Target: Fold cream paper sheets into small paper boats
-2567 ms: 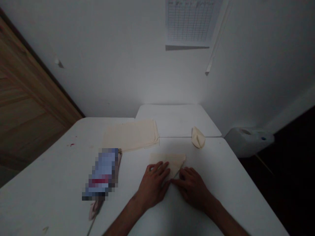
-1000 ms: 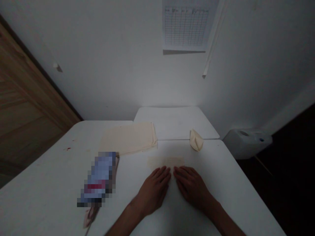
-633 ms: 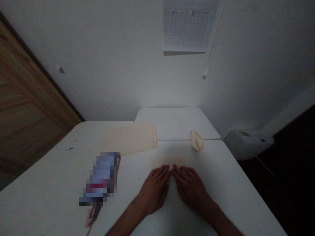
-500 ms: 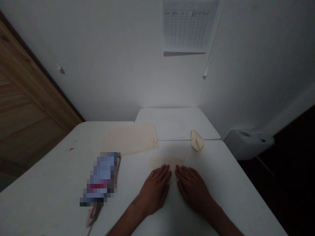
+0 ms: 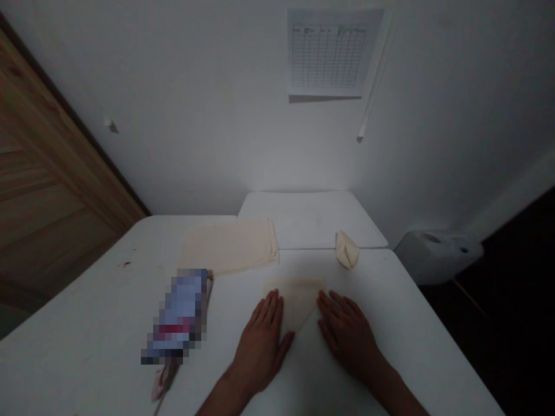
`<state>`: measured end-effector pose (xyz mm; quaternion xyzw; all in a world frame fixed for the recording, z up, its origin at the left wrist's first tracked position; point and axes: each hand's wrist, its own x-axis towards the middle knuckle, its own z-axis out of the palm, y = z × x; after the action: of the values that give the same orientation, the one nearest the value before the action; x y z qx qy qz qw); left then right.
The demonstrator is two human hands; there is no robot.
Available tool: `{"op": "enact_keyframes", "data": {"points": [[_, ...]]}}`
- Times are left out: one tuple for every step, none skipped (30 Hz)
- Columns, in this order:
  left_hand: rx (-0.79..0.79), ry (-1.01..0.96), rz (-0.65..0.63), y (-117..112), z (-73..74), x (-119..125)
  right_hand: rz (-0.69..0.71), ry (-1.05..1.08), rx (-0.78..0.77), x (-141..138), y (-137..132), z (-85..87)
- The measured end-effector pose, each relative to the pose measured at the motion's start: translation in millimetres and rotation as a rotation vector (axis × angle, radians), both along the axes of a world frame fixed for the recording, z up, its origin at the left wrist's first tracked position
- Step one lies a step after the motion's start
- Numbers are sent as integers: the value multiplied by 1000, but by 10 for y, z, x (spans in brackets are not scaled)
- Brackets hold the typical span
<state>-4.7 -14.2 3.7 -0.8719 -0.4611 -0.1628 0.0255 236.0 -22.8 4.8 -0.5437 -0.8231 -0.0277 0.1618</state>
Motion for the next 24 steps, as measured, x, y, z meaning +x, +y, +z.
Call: {"op": "enact_keyframes", "data": {"points": [[5,6,11,-9,-3,-25,-1,0,-1,3,1,-4],[7,17,20,-18,-5,-51,-2,1,-2,6,0,-8],[7,30,28,-27,-6,-77,-2,2,-3,10,-1,-12],[8,42,35,-35,-6,-102,-3,1,-3,13,-1,-17],[10,51,39,-42,-7,-122,-4,1,3,14,0,-20],[10,55,41,-47,-7,-138,-5,1,14,12,5,-21],[12,55,42,-50,-6,-147,-6,-1,31,4,14,-20],[14,50,45,-48,-4,-149,-9,-4,49,-11,29,-15],[19,42,51,-40,2,-144,-15,-7,70,-33,50,-7],[25,32,59,-25,13,-132,-21,-11,89,-64,77,5],[33,22,69,-3,30,-113,-33,-15,105,-102,110,18],[39,12,80,27,52,-89,-47,-14,123,-147,147,32],[39,6,92,63,79,-63,-56,-13,131,-194,187,45],[35,0,104,104,109,-37,-46,-9,137,-241,226,54],[20,-1,114,149,136,-12,-20,-3,136,-285,263,61],[3,-4,123,195,159,8,19,5,130,-322,296,63],[-8,-14,119,239,174,22,55,15,118,-352,324,62],[-12,-34,96,280,178,30,73,30,108,-372,345,59],[-14,-56,55,316,171,32,83,42,96,-384,360,55],[-15,-78,6,345,155,28,82,54,84,-389,369,50],[-16,-93,-44,366,133,22,76,63,74,-388,373,47],[-21,-100,-87,380,108,14,73,68,62,-385,375,46],[-27,-102,-124,386,84,8,72,69,51,-380,374,47],[-33,-103,-155,387,63,3,74,68,40,-376,372,50]]}}
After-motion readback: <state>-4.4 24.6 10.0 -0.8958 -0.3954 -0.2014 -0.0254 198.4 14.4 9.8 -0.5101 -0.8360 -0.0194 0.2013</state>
